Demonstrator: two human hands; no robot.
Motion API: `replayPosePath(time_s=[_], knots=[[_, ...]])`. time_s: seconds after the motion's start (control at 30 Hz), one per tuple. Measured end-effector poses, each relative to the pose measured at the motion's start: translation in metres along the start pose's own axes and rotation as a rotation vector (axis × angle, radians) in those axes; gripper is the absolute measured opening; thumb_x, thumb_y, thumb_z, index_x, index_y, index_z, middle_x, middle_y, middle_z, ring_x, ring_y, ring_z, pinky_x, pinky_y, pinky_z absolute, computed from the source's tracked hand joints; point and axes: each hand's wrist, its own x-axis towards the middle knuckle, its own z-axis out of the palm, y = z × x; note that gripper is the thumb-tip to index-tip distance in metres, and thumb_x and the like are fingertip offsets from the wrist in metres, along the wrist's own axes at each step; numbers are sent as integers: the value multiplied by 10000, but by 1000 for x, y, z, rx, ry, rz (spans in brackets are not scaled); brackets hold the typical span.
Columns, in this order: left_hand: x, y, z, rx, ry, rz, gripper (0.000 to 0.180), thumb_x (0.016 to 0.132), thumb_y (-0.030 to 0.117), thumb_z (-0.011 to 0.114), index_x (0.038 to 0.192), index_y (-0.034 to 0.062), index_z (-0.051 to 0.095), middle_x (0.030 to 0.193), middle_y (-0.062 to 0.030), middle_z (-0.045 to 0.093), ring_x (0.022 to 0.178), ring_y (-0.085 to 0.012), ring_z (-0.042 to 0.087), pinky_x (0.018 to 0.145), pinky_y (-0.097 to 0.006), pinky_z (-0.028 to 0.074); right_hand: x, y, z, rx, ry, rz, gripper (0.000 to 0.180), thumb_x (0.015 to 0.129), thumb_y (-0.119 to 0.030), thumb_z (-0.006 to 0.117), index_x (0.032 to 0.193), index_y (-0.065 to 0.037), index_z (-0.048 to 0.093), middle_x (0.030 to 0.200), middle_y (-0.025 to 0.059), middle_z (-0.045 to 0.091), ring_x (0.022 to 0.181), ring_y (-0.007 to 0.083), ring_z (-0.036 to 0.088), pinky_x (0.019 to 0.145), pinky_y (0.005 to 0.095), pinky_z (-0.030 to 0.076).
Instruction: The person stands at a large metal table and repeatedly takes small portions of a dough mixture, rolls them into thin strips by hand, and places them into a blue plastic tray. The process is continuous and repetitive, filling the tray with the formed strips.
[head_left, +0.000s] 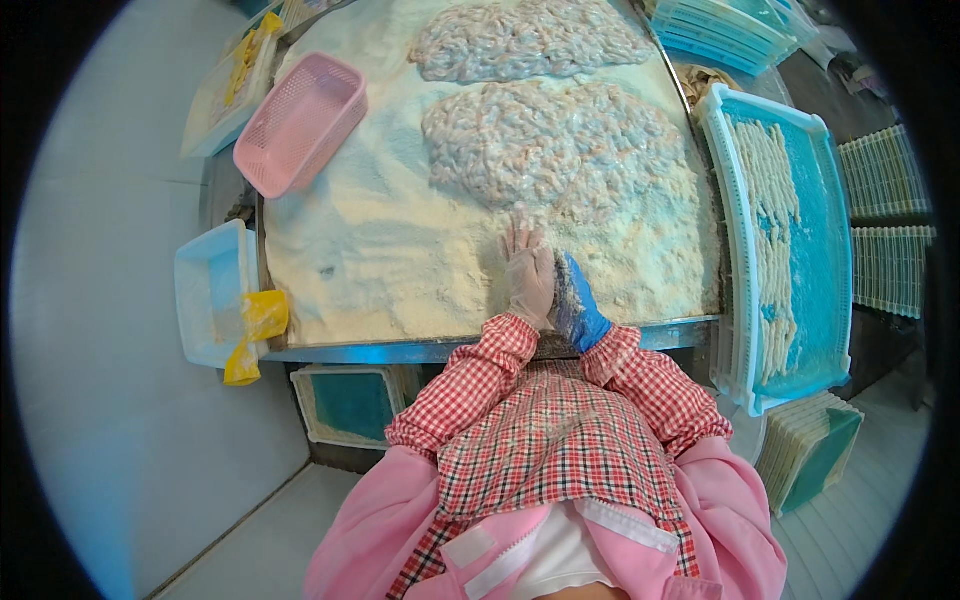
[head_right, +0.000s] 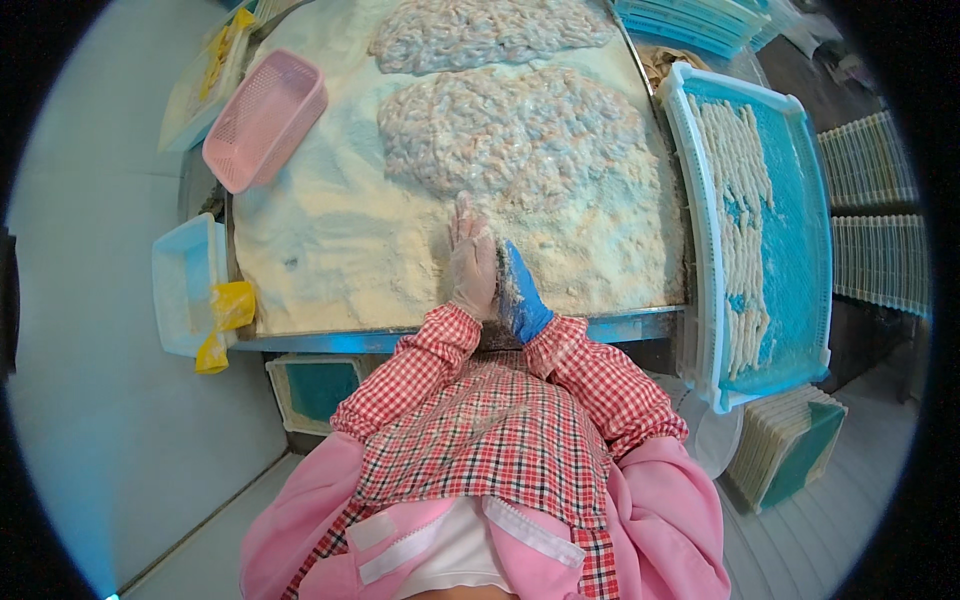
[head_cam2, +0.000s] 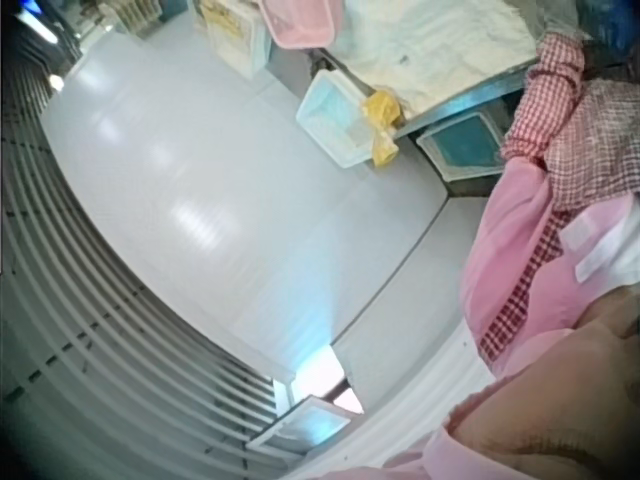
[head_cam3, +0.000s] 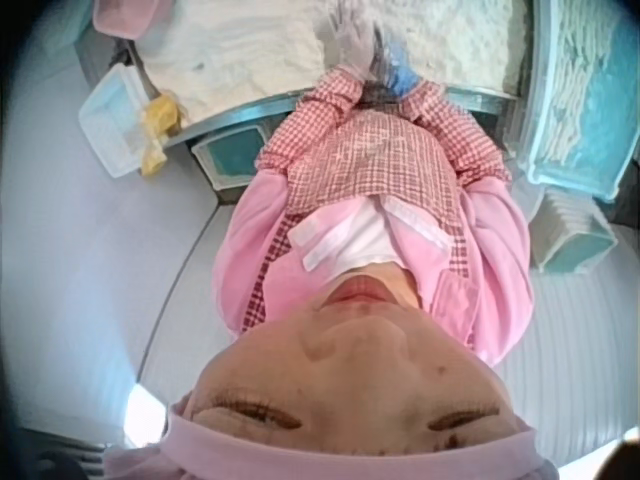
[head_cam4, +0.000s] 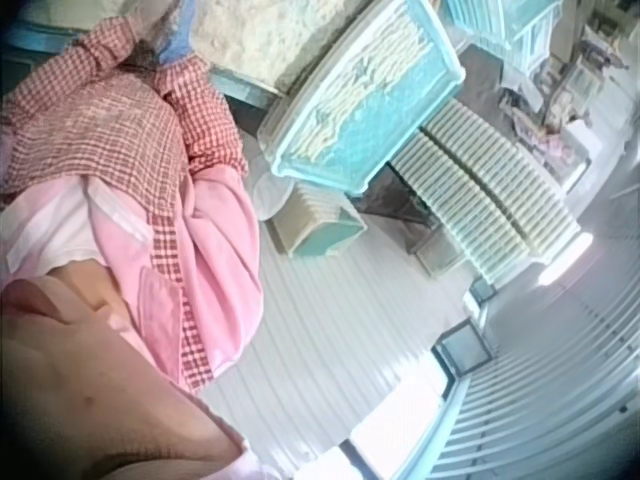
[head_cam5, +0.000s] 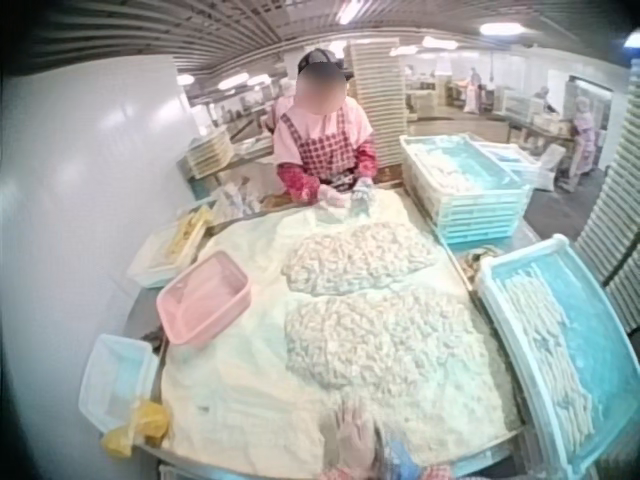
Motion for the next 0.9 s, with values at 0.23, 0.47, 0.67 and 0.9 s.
replayPosePath(time_s=[0.23, 0.47, 0.67, 0.9], knots=[[1, -17, 4, 322, -183, 148, 552, 978, 379, 358, 1435, 70, 332, 1523, -138, 254, 1419, -303, 191, 1150, -491, 73, -47, -43, 47, -505, 58, -152, 446, 1005, -236, 386, 1392, -16, 356, 1372, 148, 456, 1234, 251, 474, 1021, 385, 420], [-7, -61, -29, 489, -336, -400, 586, 941, 375, 430, 1420, 50, 335, 1456, -213, 330, 1362, -349, 294, 1107, -464, 227, -20, -54, 40, -287, 74, -3, 401, 1003, -407, 403, 1107, -46, 543, 706, -19, 415, 618, 114, 424, 613, 296, 430], [-11, -34, -32, 191, -78, -374, 538, 917, 304, 464, 1384, 46, 394, 1437, -207, 361, 1332, -353, 337, 1095, -446, 260, -7, -38, 37, -393, 65, -50, 399, 997, -406, 411, 1197, -80, 526, 908, 31, 631, 799, 171, 593, 764, 319, 497], [10, 1, 5, 461, -190, 40, 558, 911, 259, 491, 1392, 3, 370, 1461, -212, 320, 1355, -367, 293, 1132, -433, 202, -27, -43, 13, 117, 182, 116, 358, 987, -327, 460, 1242, -89, 537, 979, 19, 598, 857, 157, 552, 774, 323, 493]])
